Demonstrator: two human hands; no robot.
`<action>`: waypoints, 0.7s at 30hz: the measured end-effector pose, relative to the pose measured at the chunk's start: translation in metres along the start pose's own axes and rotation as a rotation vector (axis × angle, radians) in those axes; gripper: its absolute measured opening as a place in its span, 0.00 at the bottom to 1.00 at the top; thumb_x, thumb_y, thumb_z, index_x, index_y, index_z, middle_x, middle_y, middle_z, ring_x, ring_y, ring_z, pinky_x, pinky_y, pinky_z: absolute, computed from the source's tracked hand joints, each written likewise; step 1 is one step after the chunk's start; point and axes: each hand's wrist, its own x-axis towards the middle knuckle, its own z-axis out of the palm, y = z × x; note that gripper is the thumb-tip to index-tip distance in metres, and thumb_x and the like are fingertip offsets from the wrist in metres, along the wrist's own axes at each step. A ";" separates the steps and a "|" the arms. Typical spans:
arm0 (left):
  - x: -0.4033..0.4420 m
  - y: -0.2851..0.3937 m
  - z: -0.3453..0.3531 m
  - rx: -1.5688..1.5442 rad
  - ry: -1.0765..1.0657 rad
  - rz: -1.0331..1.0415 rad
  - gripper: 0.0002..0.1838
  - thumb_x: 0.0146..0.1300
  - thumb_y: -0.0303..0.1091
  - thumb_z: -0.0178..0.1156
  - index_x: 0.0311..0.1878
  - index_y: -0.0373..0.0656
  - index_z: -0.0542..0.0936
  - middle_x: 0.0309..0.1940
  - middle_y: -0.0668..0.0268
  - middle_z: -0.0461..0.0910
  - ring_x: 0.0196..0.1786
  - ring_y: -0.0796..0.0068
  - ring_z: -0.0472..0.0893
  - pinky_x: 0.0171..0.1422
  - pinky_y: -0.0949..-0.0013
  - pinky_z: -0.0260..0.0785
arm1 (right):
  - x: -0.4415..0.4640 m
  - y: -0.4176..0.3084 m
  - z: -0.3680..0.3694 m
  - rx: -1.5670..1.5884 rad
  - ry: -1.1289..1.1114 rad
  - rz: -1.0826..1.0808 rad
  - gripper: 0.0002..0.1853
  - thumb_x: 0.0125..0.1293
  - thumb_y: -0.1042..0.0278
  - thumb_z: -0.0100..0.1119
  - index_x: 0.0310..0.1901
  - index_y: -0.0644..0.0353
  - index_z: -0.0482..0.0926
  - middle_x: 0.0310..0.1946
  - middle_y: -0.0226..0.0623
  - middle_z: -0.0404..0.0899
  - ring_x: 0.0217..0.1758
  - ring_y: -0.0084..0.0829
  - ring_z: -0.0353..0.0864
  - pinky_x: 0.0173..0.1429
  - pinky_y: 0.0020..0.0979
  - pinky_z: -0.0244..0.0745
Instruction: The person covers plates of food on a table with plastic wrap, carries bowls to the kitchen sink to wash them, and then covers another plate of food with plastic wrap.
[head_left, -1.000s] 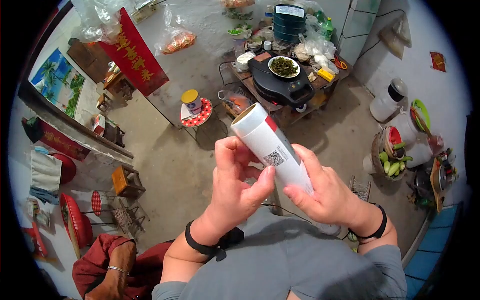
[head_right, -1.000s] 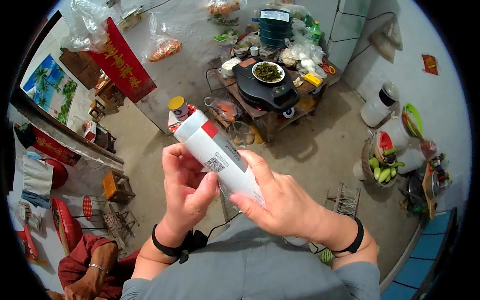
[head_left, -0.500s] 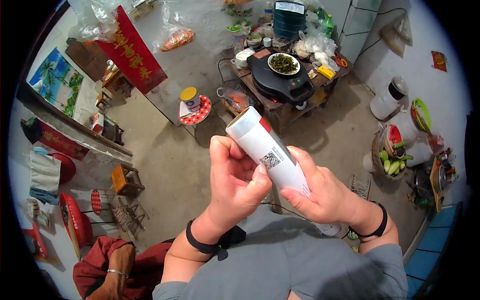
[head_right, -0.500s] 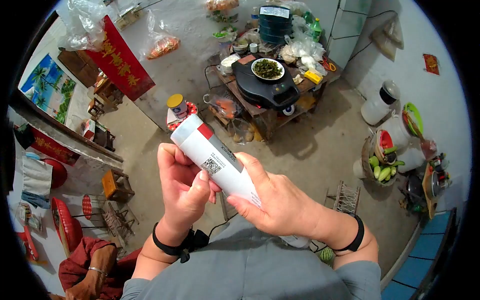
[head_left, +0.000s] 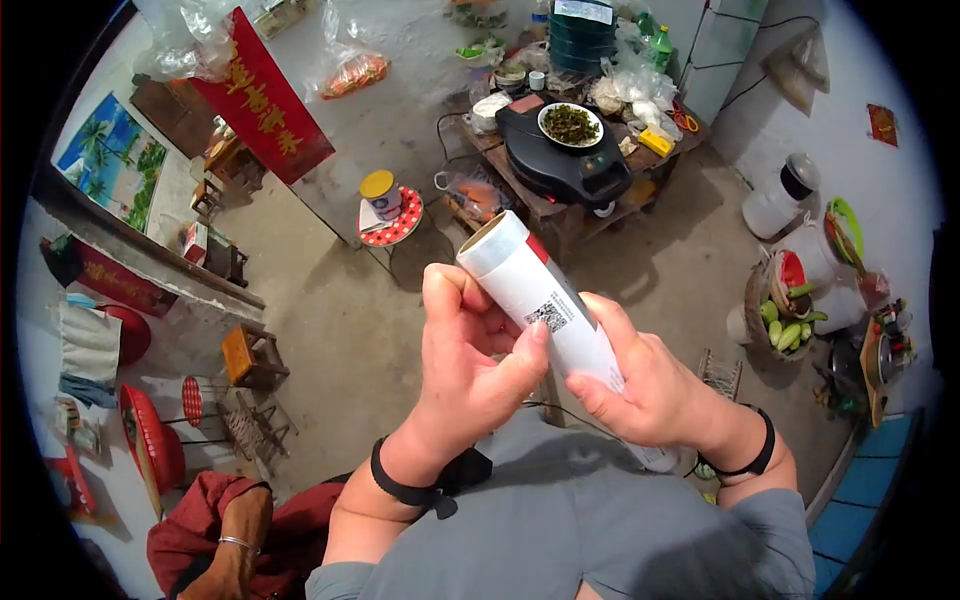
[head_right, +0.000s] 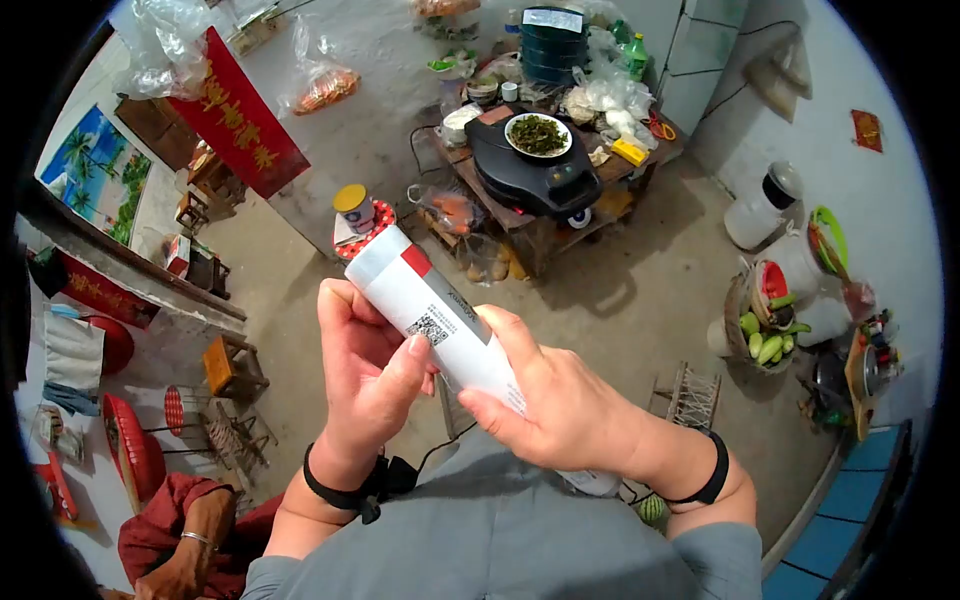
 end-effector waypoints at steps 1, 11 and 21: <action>0.000 -0.001 -0.001 -0.010 -0.001 0.017 0.18 0.53 0.17 0.51 0.37 0.43 0.52 0.36 0.63 0.65 0.38 0.80 0.72 0.39 0.76 0.71 | 0.000 -0.001 0.000 -0.028 -0.001 0.005 0.33 0.60 0.62 0.53 0.60 0.67 0.50 0.32 0.57 0.75 0.34 0.55 0.78 0.38 0.43 0.72; 0.002 -0.011 -0.004 0.098 0.054 0.075 0.13 0.56 0.19 0.46 0.36 0.44 0.53 0.32 0.61 0.67 0.25 0.79 0.72 0.25 0.79 0.69 | 0.002 0.001 -0.002 -0.028 0.013 -0.019 0.33 0.60 0.61 0.53 0.60 0.67 0.50 0.32 0.57 0.76 0.35 0.55 0.78 0.38 0.44 0.73; 0.009 -0.005 0.002 0.005 0.018 0.023 0.15 0.53 0.17 0.48 0.38 0.42 0.54 0.35 0.65 0.65 0.32 0.82 0.70 0.31 0.78 0.67 | 0.005 0.003 -0.005 -0.004 0.017 0.005 0.33 0.60 0.62 0.54 0.60 0.66 0.49 0.34 0.57 0.76 0.36 0.55 0.78 0.40 0.43 0.73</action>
